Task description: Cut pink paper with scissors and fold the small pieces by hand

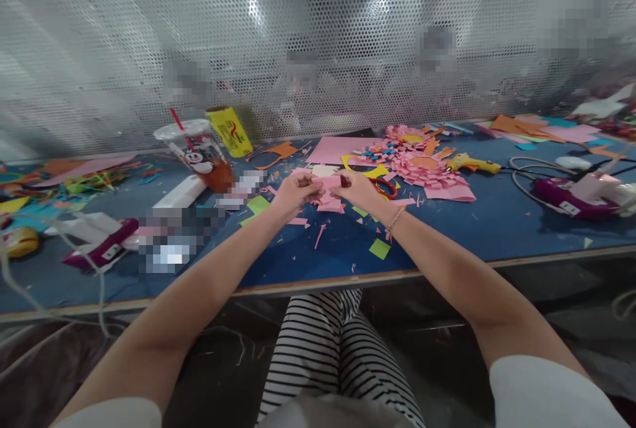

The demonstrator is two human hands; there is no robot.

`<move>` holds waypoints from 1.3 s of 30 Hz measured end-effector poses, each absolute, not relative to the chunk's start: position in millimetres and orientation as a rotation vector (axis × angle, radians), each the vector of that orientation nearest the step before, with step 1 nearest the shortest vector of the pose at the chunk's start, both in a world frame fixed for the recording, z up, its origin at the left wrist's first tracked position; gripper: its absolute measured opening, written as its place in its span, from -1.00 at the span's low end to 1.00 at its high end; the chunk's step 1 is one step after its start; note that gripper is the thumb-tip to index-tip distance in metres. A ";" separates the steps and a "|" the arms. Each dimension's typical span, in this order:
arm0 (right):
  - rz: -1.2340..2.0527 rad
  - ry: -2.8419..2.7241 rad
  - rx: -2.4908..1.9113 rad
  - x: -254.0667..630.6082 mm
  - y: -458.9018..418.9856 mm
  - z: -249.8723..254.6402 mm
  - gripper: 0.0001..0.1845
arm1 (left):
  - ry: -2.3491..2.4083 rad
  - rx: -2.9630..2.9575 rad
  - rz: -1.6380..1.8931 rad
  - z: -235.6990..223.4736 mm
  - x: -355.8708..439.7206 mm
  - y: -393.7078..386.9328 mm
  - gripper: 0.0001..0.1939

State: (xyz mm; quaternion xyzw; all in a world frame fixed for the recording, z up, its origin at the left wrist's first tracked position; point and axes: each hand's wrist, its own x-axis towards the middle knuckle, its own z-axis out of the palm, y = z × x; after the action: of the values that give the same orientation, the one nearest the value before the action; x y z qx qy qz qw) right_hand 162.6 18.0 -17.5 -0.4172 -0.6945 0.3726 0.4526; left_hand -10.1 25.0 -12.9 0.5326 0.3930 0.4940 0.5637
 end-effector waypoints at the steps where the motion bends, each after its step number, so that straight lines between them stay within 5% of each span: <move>1: 0.972 -1.677 -1.019 162.5 17.6 -17.4 -0.75 | 0.926 1.256 1.160 -12.6 -10.3 25.0 -0.72; 22: 1.327 -1.412 -1.019 164.4 17.4 -18.2 -0.67 | 0.951 1.274 1.090 -10.1 -11.1 25.1 -0.78; 34: 1.179 -1.574 -1.015 166.8 16.2 -17.5 -0.76 | 0.916 1.066 1.027 -10.9 -13.3 26.7 -0.83; 39: 0.876 -1.805 -1.091 166.2 17.7 -19.1 -0.74 | 0.920 1.223 1.059 -13.4 -12.0 26.4 -0.75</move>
State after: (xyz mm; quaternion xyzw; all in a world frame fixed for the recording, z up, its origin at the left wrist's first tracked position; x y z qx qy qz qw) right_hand 166.2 17.7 -19.1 -0.4344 -0.7187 0.3487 0.4161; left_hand -12.0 26.4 -13.4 0.5268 0.3963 0.4565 0.5975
